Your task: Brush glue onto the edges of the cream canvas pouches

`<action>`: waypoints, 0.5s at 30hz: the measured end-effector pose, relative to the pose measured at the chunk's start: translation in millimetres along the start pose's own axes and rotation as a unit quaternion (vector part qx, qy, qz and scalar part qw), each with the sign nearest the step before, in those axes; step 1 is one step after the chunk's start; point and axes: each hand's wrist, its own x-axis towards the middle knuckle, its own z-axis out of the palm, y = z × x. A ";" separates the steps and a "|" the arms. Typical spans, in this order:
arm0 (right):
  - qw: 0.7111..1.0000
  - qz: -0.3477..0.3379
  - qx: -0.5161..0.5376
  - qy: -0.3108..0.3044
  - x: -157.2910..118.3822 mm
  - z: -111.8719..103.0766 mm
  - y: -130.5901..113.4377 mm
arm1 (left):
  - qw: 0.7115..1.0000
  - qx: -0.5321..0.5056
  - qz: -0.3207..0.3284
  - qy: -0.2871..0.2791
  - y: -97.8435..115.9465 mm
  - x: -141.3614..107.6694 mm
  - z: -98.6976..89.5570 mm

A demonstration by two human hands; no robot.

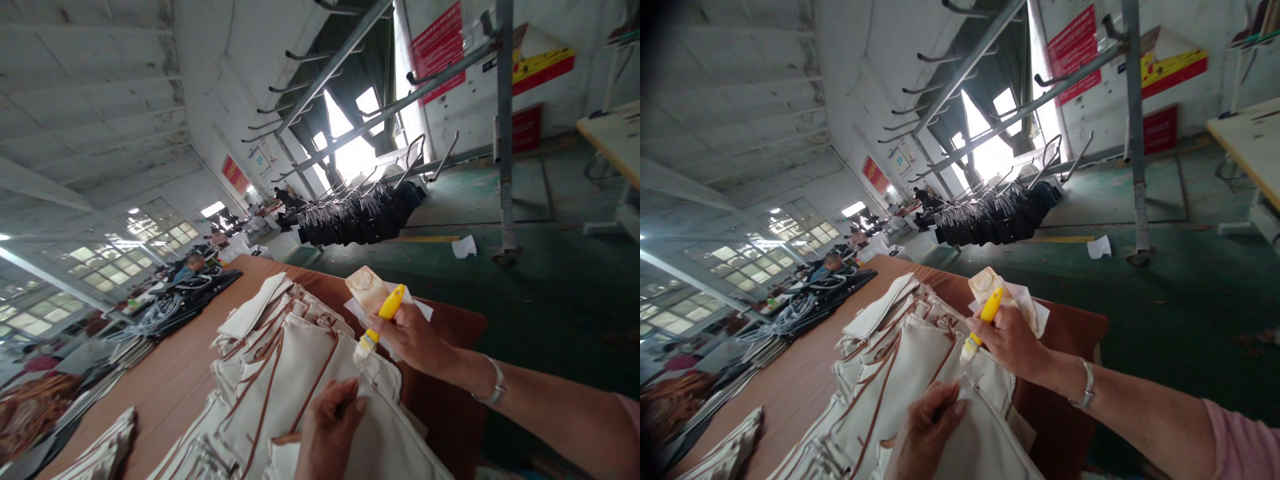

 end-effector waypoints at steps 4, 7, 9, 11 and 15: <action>1.000 -0.003 -0.009 0.000 -6.9 -6.7 -11.6 | 0.999 -0.038 -0.006 -0.003 -5.9 0.4 2.5; 0.999 0.001 -0.005 -0.052 -15.1 -3.1 -13.9 | 0.998 -0.054 -0.009 -0.012 -10.2 0.7 7.2; 0.998 0.001 -0.008 -0.061 -16.4 0.4 -9.4 | 0.999 -0.046 -0.009 -0.017 -11.6 -0.9 10.5; 0.999 -0.002 -0.013 -0.046 -14.2 -0.1 -3.3 | 0.999 -0.039 -0.008 -0.007 -11.4 -4.3 12.3; 1.000 0.006 -0.023 -0.005 -8.6 -15.5 3.5 | 0.999 -0.020 -0.009 0.042 -5.5 -14.3 12.0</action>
